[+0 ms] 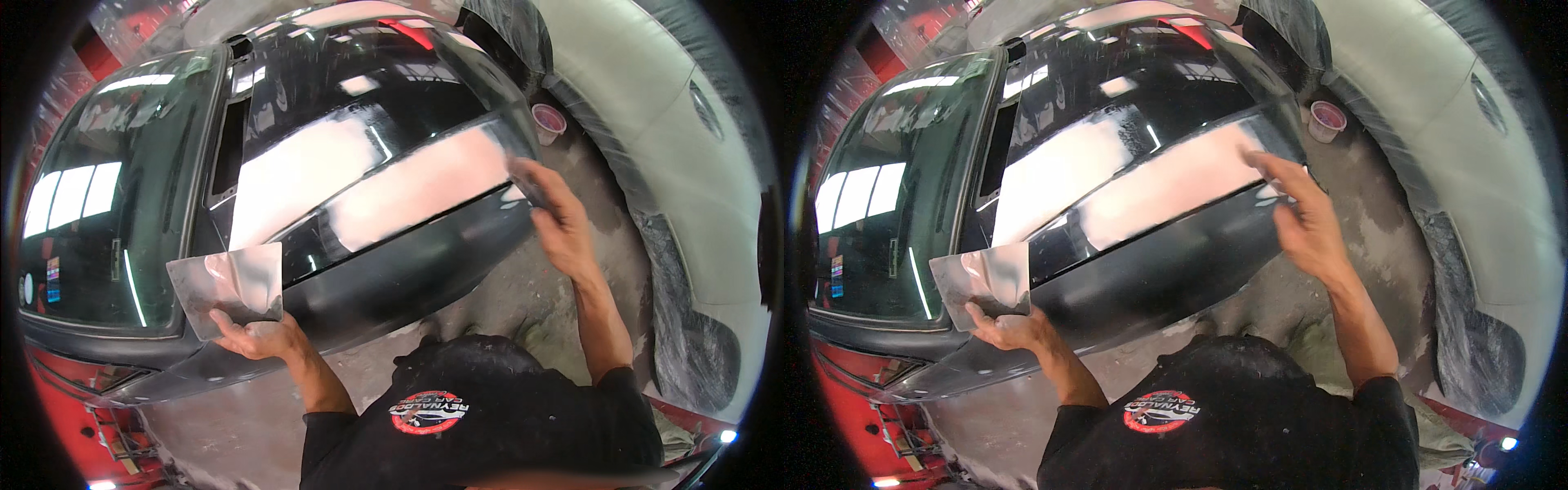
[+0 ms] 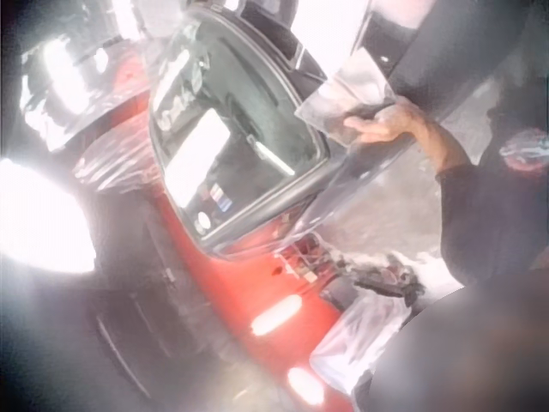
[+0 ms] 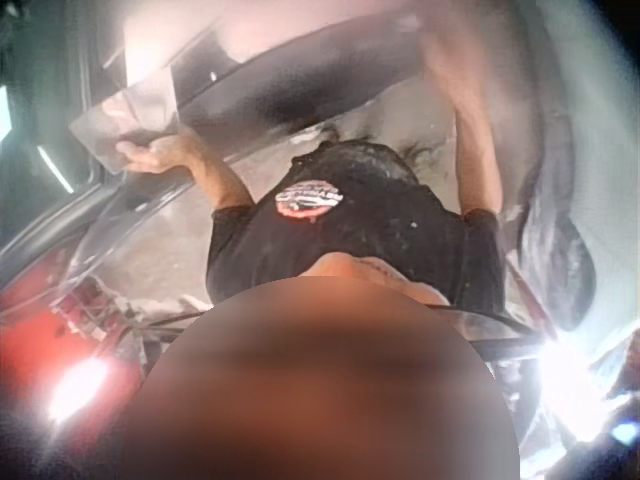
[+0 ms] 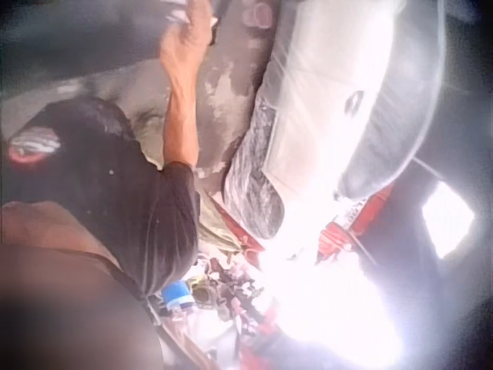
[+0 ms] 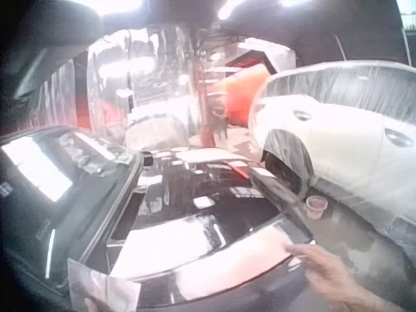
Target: The person mixes a white paste with a red hardener on a metal mixing card, then uses a spreader to apply the filler to a damaged area on a car's rear quarter panel. The person repeatedly smooths the filler over the panel surface.
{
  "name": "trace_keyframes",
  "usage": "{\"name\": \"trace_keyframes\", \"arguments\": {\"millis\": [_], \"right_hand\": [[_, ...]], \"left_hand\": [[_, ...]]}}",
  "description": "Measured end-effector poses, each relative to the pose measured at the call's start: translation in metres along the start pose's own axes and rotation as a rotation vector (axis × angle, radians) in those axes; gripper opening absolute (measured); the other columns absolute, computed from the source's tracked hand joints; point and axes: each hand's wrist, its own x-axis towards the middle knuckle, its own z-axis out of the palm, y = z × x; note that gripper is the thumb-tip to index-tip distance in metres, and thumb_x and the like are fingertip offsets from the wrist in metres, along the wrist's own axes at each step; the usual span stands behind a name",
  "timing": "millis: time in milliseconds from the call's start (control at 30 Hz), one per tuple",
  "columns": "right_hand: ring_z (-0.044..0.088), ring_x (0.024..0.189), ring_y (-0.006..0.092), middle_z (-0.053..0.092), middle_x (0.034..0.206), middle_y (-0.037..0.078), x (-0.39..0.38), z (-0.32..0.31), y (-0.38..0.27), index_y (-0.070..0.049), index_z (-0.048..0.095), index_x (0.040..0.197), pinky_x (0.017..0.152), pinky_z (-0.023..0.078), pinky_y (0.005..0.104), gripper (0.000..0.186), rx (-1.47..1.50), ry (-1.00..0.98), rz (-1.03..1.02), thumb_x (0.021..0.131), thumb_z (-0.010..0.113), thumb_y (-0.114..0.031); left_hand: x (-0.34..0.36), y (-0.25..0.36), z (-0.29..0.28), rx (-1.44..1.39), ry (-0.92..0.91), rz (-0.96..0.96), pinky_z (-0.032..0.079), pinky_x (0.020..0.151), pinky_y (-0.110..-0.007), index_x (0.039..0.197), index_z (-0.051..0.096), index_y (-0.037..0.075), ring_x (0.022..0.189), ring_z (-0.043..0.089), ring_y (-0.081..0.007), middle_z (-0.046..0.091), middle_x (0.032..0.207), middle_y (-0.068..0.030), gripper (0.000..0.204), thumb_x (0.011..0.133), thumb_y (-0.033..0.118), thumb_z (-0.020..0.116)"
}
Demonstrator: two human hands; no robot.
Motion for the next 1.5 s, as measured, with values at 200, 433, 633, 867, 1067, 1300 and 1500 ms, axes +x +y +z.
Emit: {"name": "trace_keyframes", "arguments": {"millis": [200,433,633,867,1067,1300,1500], "right_hand": [[0.051,0.124,0.0301,0.058,0.129,0.010,0.050,0.092,0.007,-0.014,0.060,0.132,0.101,0.039,0.0423,0.068,-0.796,-0.488,-0.420,0.068,0.061,0.008],[0.051,0.122,0.0285,0.059,0.130,0.005,0.067,0.130,0.024,-0.015,0.060,0.133,0.099,0.036,0.0410,0.073,-0.772,-0.533,-0.329,0.065,0.064,0.008],[0.050,0.123,0.0260,0.058,0.131,0.003,0.058,0.139,0.035,-0.016,0.059,0.133,0.096,0.035,0.0435,0.071,-0.780,-0.495,-0.330,0.064,0.068,0.001],[0.049,0.124,0.0279,0.058,0.132,0.006,0.029,0.106,-0.006,-0.016,0.060,0.134,0.097,0.034,0.0472,0.075,-0.788,-0.731,-0.162,0.061,0.068,0.001],[0.049,0.124,0.0312,0.058,0.130,0.009,0.068,0.110,0.000,-0.016,0.061,0.133,0.101,0.038,0.0434,0.075,-0.740,-0.560,-0.260,0.063,0.059,0.012],[0.051,0.120,0.0302,0.057,0.130,0.009,0.075,0.139,0.013,-0.022,0.062,0.134,0.098,0.040,0.0429,0.077,-0.778,-0.593,-0.232,0.064,0.060,0.011],[0.051,0.118,0.0299,0.058,0.124,0.008,0.078,0.127,-0.002,-0.022,0.065,0.130,0.097,0.039,0.0439,0.072,-0.718,-0.741,-0.181,0.065,0.061,0.008]], "left_hand": [[0.003,-0.016,-0.001,0.047,0.156,-0.126,0.054,0.097,-0.042,0.122,0.055,-0.009,0.116,0.056,-0.0272,0.053,0.124,-0.0188,0.042,0.092,0.020,0.060],[0.003,-0.027,-0.017,-0.134,0.066,-0.119,0.053,0.097,-0.044,0.116,0.062,-0.007,0.114,0.056,-0.0283,0.053,0.116,-0.0160,0.034,0.093,0.018,0.060],[0.007,-0.047,-0.045,0.133,-0.152,0.193,0.054,0.097,-0.047,0.123,0.059,-0.009,0.112,0.057,-0.0330,0.051,0.121,-0.0198,0.033,0.093,0.004,0.058],[0.010,-0.056,-0.055,0.138,-0.236,0.260,0.056,0.095,-0.047,0.124,0.059,-0.008,0.111,0.057,-0.0343,0.049,0.121,-0.0212,0.033,0.091,-0.002,0.057],[0.008,-0.040,-0.038,0.025,-0.149,0.066,0.054,0.097,-0.047,0.126,0.054,-0.008,0.114,0.057,-0.0307,0.050,0.122,-0.0212,0.036,0.093,0.006,0.059],[0.004,-0.027,-0.022,-0.151,-0.038,-0.171,0.053,0.097,-0.043,0.127,0.050,-0.005,0.114,0.057,-0.0281,0.053,0.121,-0.0221,0.043,0.093,0.018,0.062],[0.008,-0.048,-0.044,-0.167,-0.181,0.002,0.054,0.097,-0.045,0.126,0.057,-0.008,0.112,0.057,-0.0338,0.051,0.119,-0.0238,0.035,0.093,0.003,0.061]]}}
